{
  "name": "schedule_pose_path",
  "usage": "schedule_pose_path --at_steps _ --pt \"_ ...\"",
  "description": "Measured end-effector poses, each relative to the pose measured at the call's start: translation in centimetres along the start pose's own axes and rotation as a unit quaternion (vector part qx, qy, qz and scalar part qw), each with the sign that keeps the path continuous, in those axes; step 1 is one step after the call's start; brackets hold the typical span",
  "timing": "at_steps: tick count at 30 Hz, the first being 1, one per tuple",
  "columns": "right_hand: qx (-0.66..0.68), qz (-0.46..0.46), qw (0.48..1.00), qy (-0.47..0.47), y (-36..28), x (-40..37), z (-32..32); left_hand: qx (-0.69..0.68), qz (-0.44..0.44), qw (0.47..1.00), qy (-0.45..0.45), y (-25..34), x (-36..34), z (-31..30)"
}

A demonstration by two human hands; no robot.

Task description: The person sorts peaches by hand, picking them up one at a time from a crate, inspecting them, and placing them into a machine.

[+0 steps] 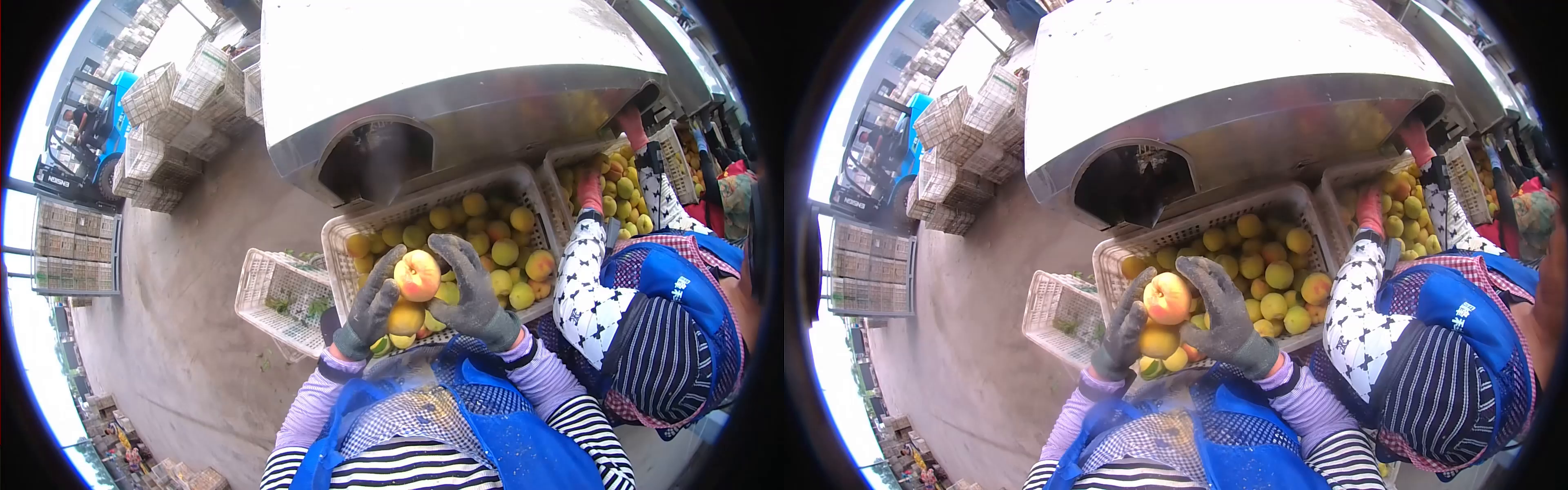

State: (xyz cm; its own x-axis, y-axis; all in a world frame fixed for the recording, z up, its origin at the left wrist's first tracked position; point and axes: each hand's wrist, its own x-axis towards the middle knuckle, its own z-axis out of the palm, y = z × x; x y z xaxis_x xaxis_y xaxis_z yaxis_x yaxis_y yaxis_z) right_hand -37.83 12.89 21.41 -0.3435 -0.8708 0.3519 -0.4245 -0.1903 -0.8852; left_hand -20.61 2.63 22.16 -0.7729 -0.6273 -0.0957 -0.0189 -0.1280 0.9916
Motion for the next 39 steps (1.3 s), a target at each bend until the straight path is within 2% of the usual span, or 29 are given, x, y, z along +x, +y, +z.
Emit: schedule_pose_path --at_steps 1,4,6,8,10,13,14,18,20,21,22,23,25,28,29,30,32,35,37,38,39 --pt "0.027 0.009 0.999 0.015 0.0 0.0 0.2 -0.029 -0.007 1.0 0.001 0.0 0.2 -0.2" --pt "-0.042 0.007 0.998 0.045 -0.5 -1.1 1.9 -0.034 -0.02 0.999 -0.007 -1.3 -0.2 -1.1" --pt "-0.015 0.071 0.997 0.034 -1.0 -1.2 2.7 0.057 0.048 0.997 -0.019 -2.4 -0.5 -2.1" --pt "-0.004 0.102 0.994 0.036 -1.5 -1.3 3.4 0.054 0.05 0.997 -0.018 -2.6 -1.0 -2.2" --pt "-0.011 0.091 0.994 0.053 -1.5 -0.7 4.0 -0.04 -0.005 0.999 -0.005 -2.3 -0.9 -2.1" --pt "-0.038 0.049 0.995 0.081 -1.2 1.5 5.7 -0.109 0.031 0.992 0.053 -2.2 -0.3 -2.9" --pt "-0.084 0.032 0.991 0.099 -1.1 3.1 6.6 -0.123 0.061 0.985 0.104 -2.6 0.2 -3.2" --pt "-0.294 0.073 0.95 0.082 3.8 7.7 11.1 -0.103 -0.001 0.984 0.146 -5.5 -1.5 -7.6" --pt "-0.381 0.101 0.918 0.045 6.4 9.1 13.0 -0.215 -0.05 0.962 0.158 -5.3 -2.6 -8.5" --pt "-0.38 0.056 0.92 0.084 7.1 9.6 13.8 -0.271 -0.077 0.945 0.164 -5.1 -3.3 -8.9" --pt "-0.377 0.011 0.918 0.121 7.8 10.3 14.5 -0.25 -0.079 0.951 0.165 -5.3 -3.8 -9.3" --pt "-0.371 -0.034 0.915 0.156 8.3 10.9 15.1 -0.298 -0.083 0.936 0.167 -5.9 -3.7 -9.8" --pt "-0.441 -0.035 0.891 0.105 8.1 13.7 15.4 -0.386 -0.1 0.9 0.179 -6.6 -3.9 -10.5" --pt "-0.394 0.015 0.918 0.042 6.7 14.8 14.4 -0.362 -0.093 0.904 0.209 -5.9 -3.3 -10.4" --pt "-0.256 0.048 0.965 0.035 5.4 13.4 13.1 -0.361 -0.079 0.905 0.208 -5.5 -3.1 -10.2" --pt "-0.114 0.082 0.989 0.038 3.5 12.1 11.7 -0.176 -0.016 0.963 0.202 -5.7 -3.0 -9.6" --pt "-0.127 0.039 0.988 -0.072 0.4 6.8 10.4 -0.048 0.049 0.98 0.188 -5.1 -3.3 -8.5" --pt "-0.056 0.064 0.992 -0.096 -0.1 1.0 11.9 -0.192 0.037 0.972 0.129 -4.0 -3.7 -6.4" --pt "-0.079 0.027 0.995 -0.051 -0.3 0.3 10.6 -0.299 -0.012 0.944 0.136 -3.3 -3.2 -4.7" --pt "-0.09 0.005 0.995 -0.031 -0.4 0.2 10.0 -0.246 -0.013 0.961 0.127 -3.1 -3.1 -4.3" --pt "-0.068 -0.009 0.998 -0.009 -0.3 0.0 9.6 -0.266 -0.027 0.958 0.104 -2.8 -3.1 -4.2"
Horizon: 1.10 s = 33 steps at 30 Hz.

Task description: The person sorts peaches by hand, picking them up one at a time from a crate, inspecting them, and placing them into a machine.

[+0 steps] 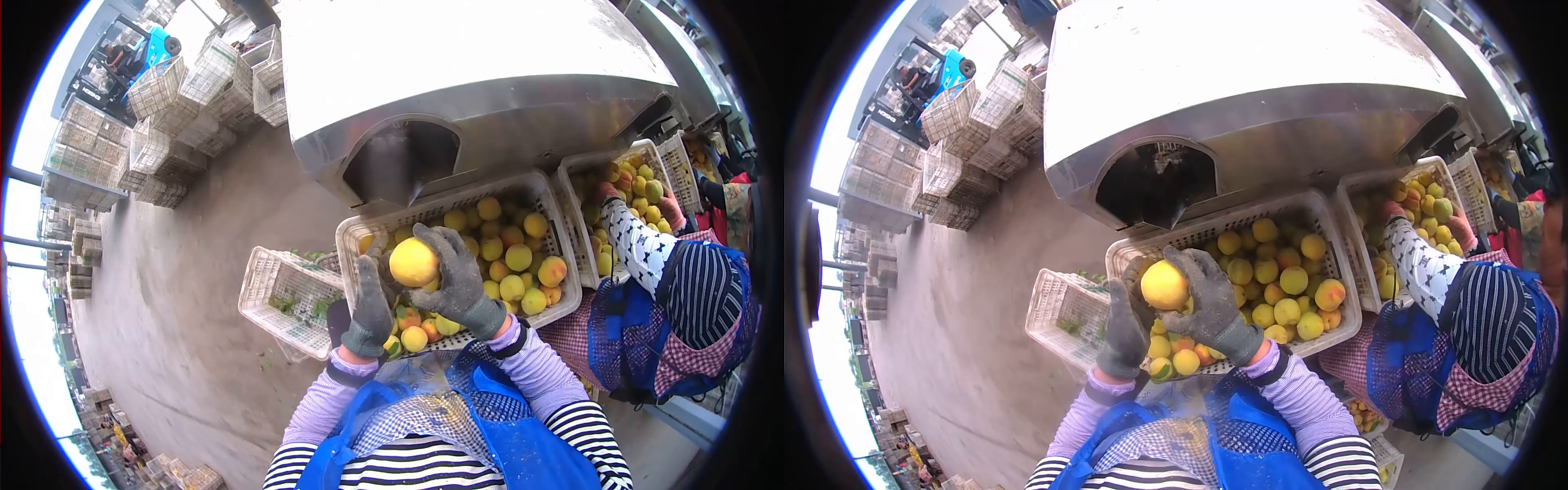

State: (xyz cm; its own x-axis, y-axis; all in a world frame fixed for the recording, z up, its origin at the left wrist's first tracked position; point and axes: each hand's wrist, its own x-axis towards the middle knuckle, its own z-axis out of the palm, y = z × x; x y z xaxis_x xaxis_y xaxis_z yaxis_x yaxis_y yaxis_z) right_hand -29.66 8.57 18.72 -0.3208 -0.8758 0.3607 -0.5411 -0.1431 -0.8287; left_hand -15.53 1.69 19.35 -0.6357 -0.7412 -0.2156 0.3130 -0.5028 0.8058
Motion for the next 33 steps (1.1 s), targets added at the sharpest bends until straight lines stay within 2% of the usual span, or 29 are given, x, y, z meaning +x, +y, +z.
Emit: schedule_pose_path --at_steps 2,5,7,9,11,14,15,17,19,21,24,25,27,30,31,33 --pt "0.041 -0.021 0.998 0.048 0.3 -0.4 -0.9 -0.035 -0.048 0.998 -0.038 0.9 -0.2 0.9" --pt "0.261 0.108 0.959 -0.019 0.7 -1.0 -2.5 -0.025 -0.035 0.996 -0.083 1.0 -0.9 2.3" --pt "0.176 0.03 0.983 -0.036 2.8 -1.6 -2.4 0.047 0.017 0.993 -0.102 0.1 -1.1 1.5" --pt "0.11 0.022 0.994 -0.016 3.2 -2.0 -2.5 0.102 0.039 0.99 -0.094 0.0 -1.1 1.1" --pt "0.062 0.081 0.994 0.042 0.4 -2.1 -3.1 0.139 0.034 0.988 -0.061 0.3 -1.1 0.8" --pt "-0.047 0.016 0.998 0.034 -1.4 -1.5 -2.4 0.142 0.051 0.988 -0.036 0.0 -0.5 0.1" --pt "-0.075 -0.007 0.995 0.065 -1.4 -1.0 -2.1 0.164 0.051 0.985 -0.031 0.1 -0.2 0.2" --pt "-0.095 -0.003 0.991 0.09 -1.1 0.4 -2.1 0.209 0.05 0.976 -0.021 0.6 0.9 1.0" --pt "-0.129 -0.003 0.983 0.127 -1.1 2.5 -1.7 0.203 0.103 0.974 0.004 1.2 2.0 1.5" --pt "-0.179 0.011 0.977 0.114 -0.3 4.6 -0.3 0.161 0.152 0.975 0.007 1.2 2.2 -0.1" --pt "-0.239 0.053 0.965 0.098 3.7 9.3 1.8 0.048 0.063 0.994 0.073 1.1 1.8 -1.9" --pt "-0.273 0.066 0.957 0.076 5.5 10.9 2.8 0.076 0.054 0.991 0.095 0.1 1.9 -3.5" --pt "-0.284 -0.032 0.956 0.072 8.6 14.6 4.3 0.062 0.024 0.991 0.112 -0.7 2.1 -4.7" --pt "-0.234 0.007 0.964 0.128 6.6 15.4 3.3 0.057 0.018 0.991 0.121 -2.4 2.2 -6.6" --pt "-0.133 0.061 0.982 0.118 5.8 13.4 1.9 0.086 0.0 0.988 0.127 -3.3 2.5 -7.2" --pt "0.076 0.146 0.98 0.112 5.1 9.7 -1.5 0.169 -0.034 0.979 0.111 -4.9 4.0 -7.7"
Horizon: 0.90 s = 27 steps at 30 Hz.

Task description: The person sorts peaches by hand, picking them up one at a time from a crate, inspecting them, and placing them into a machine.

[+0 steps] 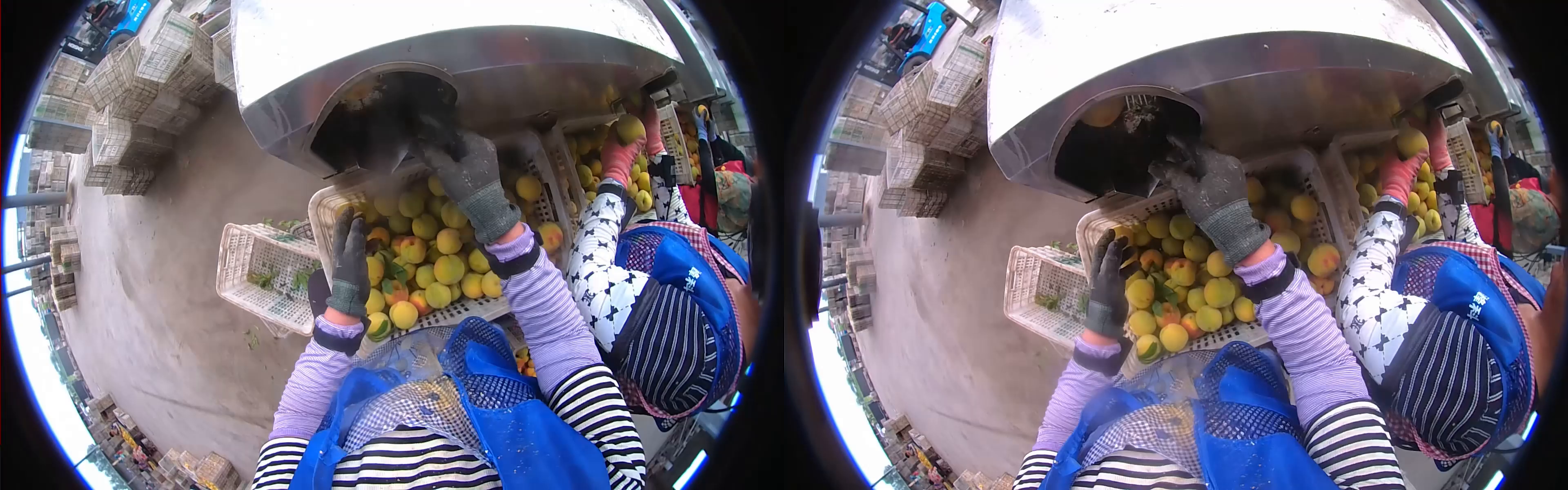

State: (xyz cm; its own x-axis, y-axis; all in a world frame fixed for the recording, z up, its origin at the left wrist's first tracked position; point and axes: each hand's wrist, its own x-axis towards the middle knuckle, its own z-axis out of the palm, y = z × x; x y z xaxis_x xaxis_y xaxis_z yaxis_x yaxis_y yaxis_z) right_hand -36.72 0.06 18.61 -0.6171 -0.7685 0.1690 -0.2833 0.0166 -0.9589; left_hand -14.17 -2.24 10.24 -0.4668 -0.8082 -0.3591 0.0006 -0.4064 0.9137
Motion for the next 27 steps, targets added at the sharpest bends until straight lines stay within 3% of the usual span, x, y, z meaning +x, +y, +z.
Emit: schedule_pose_path --at_steps 2,3,5,8,10,11,12,13,14,15,17,19,20,23,24,26,27 --pt "-0.208 0.029 0.978 -0.02 5.5 -3.1 -3.4 0.111 -0.029 0.992 -0.044 -1.8 1.0 1.0" --pt "-0.288 0.039 0.956 -0.035 9.3 -4.8 -5.0 0.274 -0.039 0.958 -0.072 -3.3 1.7 2.0" --pt "-0.415 0.058 0.904 -0.084 14.3 -7.1 -5.4 0.571 -0.047 0.811 -0.12 -7.0 3.0 3.9" --pt "-0.514 0.078 0.842 -0.144 17.7 -9.6 -2.1 0.599 0.016 0.793 -0.11 -16.2 4.2 4.8" --pt "-0.537 0.073 0.828 -0.141 18.5 -10.0 0.0 0.657 0.041 0.734 -0.165 -15.6 4.6 5.1" --pt "-0.493 0.101 0.848 -0.164 18.8 -9.9 -0.2 0.685 0.051 0.702 -0.19 -15.1 4.6 4.8" --pt "-0.446 0.129 0.866 -0.187 18.6 -9.4 -0.6 0.493 -0.019 0.85 -0.184 -15.1 4.4 3.7" --pt "-0.395 0.155 0.881 -0.207 17.6 -8.6 -0.8 0.271 -0.084 0.944 -0.166 -14.9 4.2 2.0" --pt "-0.283 0.177 0.896 -0.293 16.5 -7.7 -1.6 0.031 -0.139 0.98 -0.138 -14.6 4.4 0.4" --pt "-0.167 0.191 0.891 -0.376 13.8 -6.0 -2.8 0.015 -0.12 0.977 -0.178 -12.3 4.5 -0.5" --pt "0.003 0.254 0.882 -0.397 8.8 -6.2 -3.3 -0.014 -0.096 0.968 -0.23 -5.8 1.7 -0.8" --pt "0.096 0.338 0.898 -0.264 4.3 -8.7 -2.4 -0.041 -0.07 0.969 -0.236 -1.5 -0.7 0.9" --pt "0.084 0.372 0.879 -0.285 3.4 -8.7 -2.2 -0.054 -0.052 0.971 -0.226 -0.4 -1.3 1.5" --pt "0.148 0.278 0.927 -0.204 2.0 -11.8 -1.8 -0.108 -0.019 0.963 -0.245 0.7 -2.1 0.9" --pt "0.058 0.183 0.964 -0.182 1.9 -13.1 -1.3 -0.183 -0.04 0.955 -0.228 0.0 -2.3 0.5" --pt "-0.119 -0.013 0.985 -0.123 2.0 -15.0 -0.2 0.007 0.134 0.958 -0.252 -0.5 -2.5 -0.3" --pt "-0.107 -0.003 0.989 -0.106 1.4 -15.1 0.1 -0.044 0.077 0.966 -0.243 0.1 -2.7 0.0"
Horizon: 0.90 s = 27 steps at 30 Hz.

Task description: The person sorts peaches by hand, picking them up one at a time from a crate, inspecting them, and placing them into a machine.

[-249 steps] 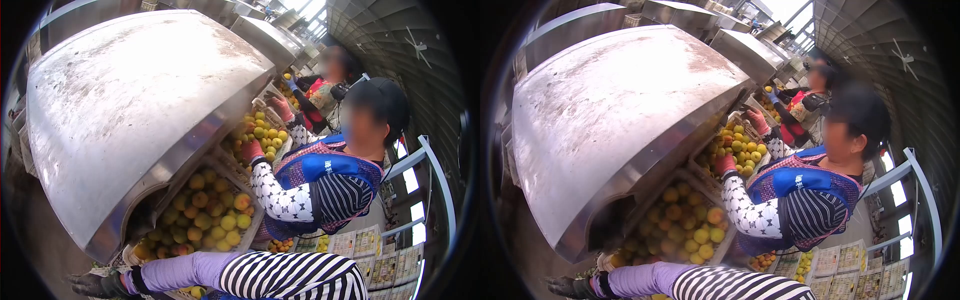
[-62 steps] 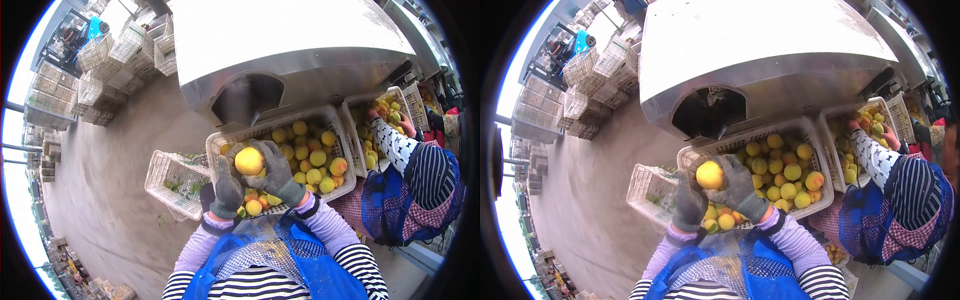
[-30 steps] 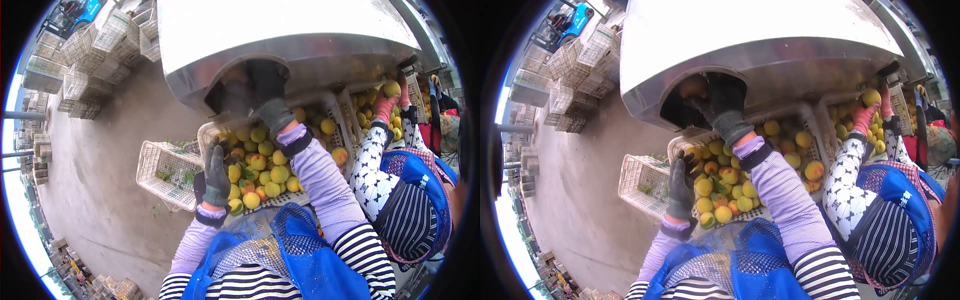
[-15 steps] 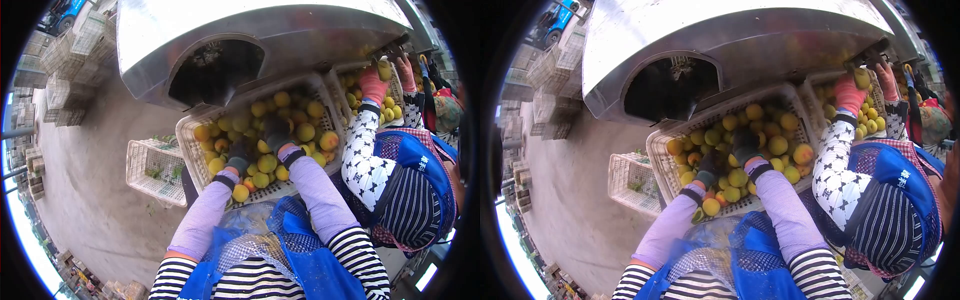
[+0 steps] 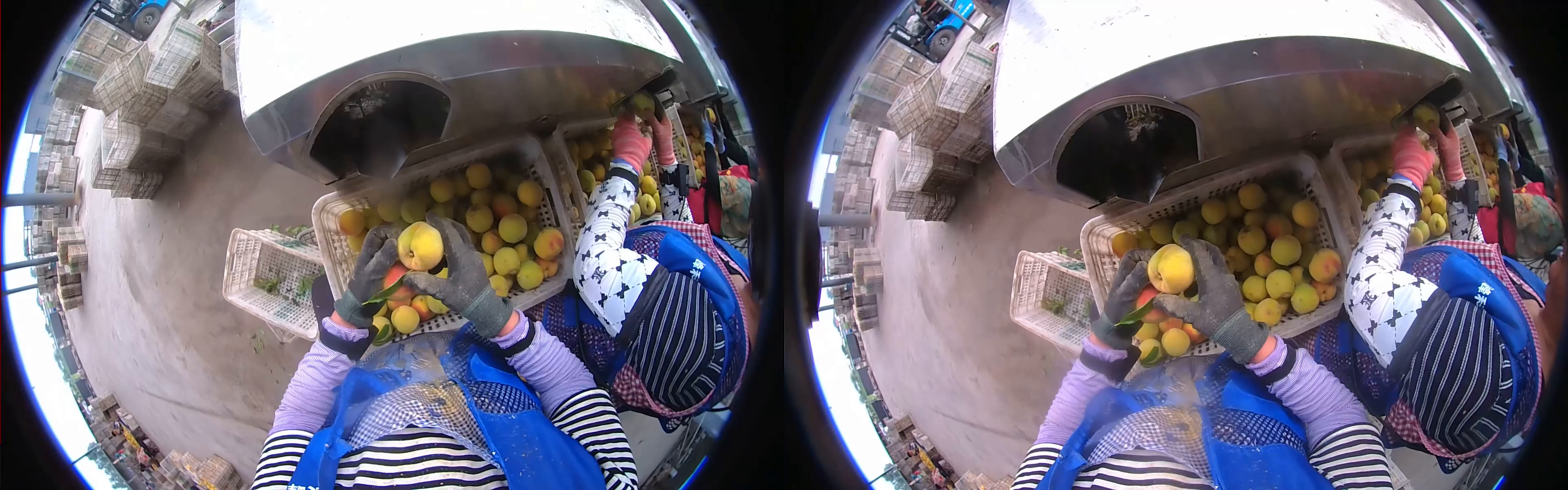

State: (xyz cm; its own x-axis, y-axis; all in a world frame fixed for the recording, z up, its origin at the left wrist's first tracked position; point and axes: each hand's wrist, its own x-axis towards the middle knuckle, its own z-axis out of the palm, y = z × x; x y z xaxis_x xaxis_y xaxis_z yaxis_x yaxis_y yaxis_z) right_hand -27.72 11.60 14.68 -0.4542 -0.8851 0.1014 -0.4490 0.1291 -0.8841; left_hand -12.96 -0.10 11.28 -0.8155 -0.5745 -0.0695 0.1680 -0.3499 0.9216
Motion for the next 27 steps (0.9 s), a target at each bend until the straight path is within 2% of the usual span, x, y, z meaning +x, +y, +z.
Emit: schedule_pose_path --at_steps 1,2,4,7,9,10,13,15,18,20,21,22,24,25,27 --pt "0.014 0.01 1.0 0.015 -1.0 0.3 -0.1 -0.064 -0.041 0.997 0.022 0.8 0.2 0.6" --pt "0.028 0.021 0.999 0.03 -1.7 0.7 -0.4 -0.058 -0.052 0.996 0.031 2.1 0.4 1.4" --pt "0.01 -0.023 0.999 0.048 -2.3 1.7 -1.3 -0.045 -0.074 0.995 0.05 4.8 1.3 2.8" --pt "0.007 -0.077 0.996 0.052 -2.2 2.9 -2.4 -0.042 -0.075 0.996 0.001 5.5 2.8 1.8" --pt "0.003 -0.089 0.995 0.048 -2.2 3.2 -2.6 0.091 -0.043 0.995 -0.011 5.3 2.9 1.2" --pt "-0.003 -0.084 0.995 0.046 -2.3 3.4 -3.0 0.16 -0.001 0.987 -0.028 5.3 3.3 1.0" --pt "-0.024 -0.077 0.995 0.059 -2.5 4.5 -3.2 0.358 0.185 0.912 -0.074 5.5 4.6 0.4" --pt "-0.069 -0.085 0.99 0.086 -2.8 6.2 -2.9 0.286 0.091 0.953 0.039 4.3 4.7 -0.2" --pt "-0.156 -0.095 0.974 0.131 -3.1 10.6 -1.7 0.373 0.172 0.904 0.117 5.2 5.6 -0.4" --pt "-0.183 -0.085 0.971 0.128 -1.5 13.4 0.4 0.482 0.248 0.832 0.117 4.6 5.3 -2.0" --pt "-0.207 -0.053 0.968 0.128 -0.4 14.2 1.7 0.334 0.173 0.918 0.128 4.9 5.0 -1.6" --pt "-0.239 -0.075 0.957 0.148 0.2 15.1 2.7 0.166 0.108 0.967 0.162 5.2 4.6 -1.1" --pt "-0.298 -0.116 0.93 0.18 1.1 17.1 4.1 0.307 0.144 0.925 0.173 3.8 3.8 -2.1" --pt "-0.298 -0.122 0.93 0.175 1.4 18.4 4.3 0.203 0.072 0.959 0.184 2.8 3.8 -2.9" --pt "-0.256 -0.114 0.948 0.149 0.9 20.0 4.1 -0.017 0.005 0.983 0.181 2.1 3.8 -3.6"
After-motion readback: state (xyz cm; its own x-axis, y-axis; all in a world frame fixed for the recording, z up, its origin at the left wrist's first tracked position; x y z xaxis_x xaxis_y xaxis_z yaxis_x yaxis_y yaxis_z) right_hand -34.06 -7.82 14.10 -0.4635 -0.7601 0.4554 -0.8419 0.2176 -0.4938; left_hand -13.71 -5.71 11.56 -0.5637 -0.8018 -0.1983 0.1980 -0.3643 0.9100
